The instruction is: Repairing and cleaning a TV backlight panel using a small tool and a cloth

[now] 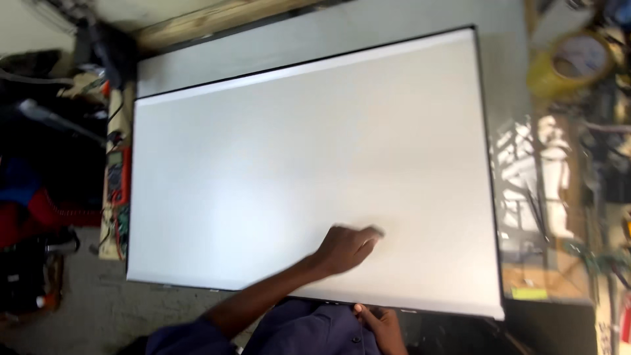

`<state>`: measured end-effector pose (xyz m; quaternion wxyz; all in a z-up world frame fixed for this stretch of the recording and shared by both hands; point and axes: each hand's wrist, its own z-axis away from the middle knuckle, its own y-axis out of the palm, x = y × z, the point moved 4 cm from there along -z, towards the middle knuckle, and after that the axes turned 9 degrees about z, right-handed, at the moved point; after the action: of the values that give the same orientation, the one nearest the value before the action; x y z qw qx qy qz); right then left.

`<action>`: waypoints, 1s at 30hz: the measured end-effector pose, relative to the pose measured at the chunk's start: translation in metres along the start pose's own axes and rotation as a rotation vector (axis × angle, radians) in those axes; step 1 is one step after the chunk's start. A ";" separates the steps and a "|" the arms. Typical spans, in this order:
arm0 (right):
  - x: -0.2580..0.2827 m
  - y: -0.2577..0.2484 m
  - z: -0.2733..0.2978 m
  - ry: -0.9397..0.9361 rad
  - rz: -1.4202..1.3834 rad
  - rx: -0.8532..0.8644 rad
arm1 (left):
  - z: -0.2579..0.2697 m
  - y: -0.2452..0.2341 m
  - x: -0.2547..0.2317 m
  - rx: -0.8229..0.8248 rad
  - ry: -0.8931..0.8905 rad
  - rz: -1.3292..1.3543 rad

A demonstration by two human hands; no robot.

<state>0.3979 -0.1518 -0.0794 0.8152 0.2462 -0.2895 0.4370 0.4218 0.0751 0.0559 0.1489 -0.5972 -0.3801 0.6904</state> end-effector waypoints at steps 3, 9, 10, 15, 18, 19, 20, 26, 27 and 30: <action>0.012 0.024 0.000 0.055 -0.002 0.031 | 0.081 -0.028 -0.004 -0.042 -0.229 0.248; 0.023 0.035 0.003 -0.095 0.138 -0.154 | 0.231 -0.026 0.028 -0.120 -0.533 0.635; 0.038 0.042 0.008 -0.250 0.158 -0.183 | 0.258 -0.017 0.043 -0.108 -0.755 0.777; -0.007 0.050 -0.009 -0.248 0.021 -0.324 | 0.329 -0.002 0.107 -0.519 -0.918 1.277; -0.045 0.033 -0.044 -0.532 -0.176 -0.306 | 0.341 -0.026 0.116 -0.642 -0.688 1.441; -0.065 0.024 -0.052 -0.661 -0.328 -0.286 | 0.344 -0.039 0.111 -0.615 -0.601 1.509; -0.069 0.025 -0.059 -0.661 -0.316 -0.269 | 0.352 -0.034 0.122 -0.636 -0.598 1.513; -0.072 0.035 -0.060 -0.621 -0.537 -0.299 | 0.368 -0.045 0.151 -0.626 -0.514 1.428; -0.067 0.039 -0.055 -0.569 -0.538 -0.325 | 0.369 -0.040 0.157 -0.591 -0.489 1.422; -0.056 0.049 -0.053 -0.463 -0.569 -0.361 | 0.371 -0.034 0.171 -0.557 -0.425 1.467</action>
<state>0.3449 -0.1248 -0.1487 0.8469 0.2615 -0.4579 0.0692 0.0240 0.0817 -0.0428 -0.5709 -0.5656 -0.0702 0.5910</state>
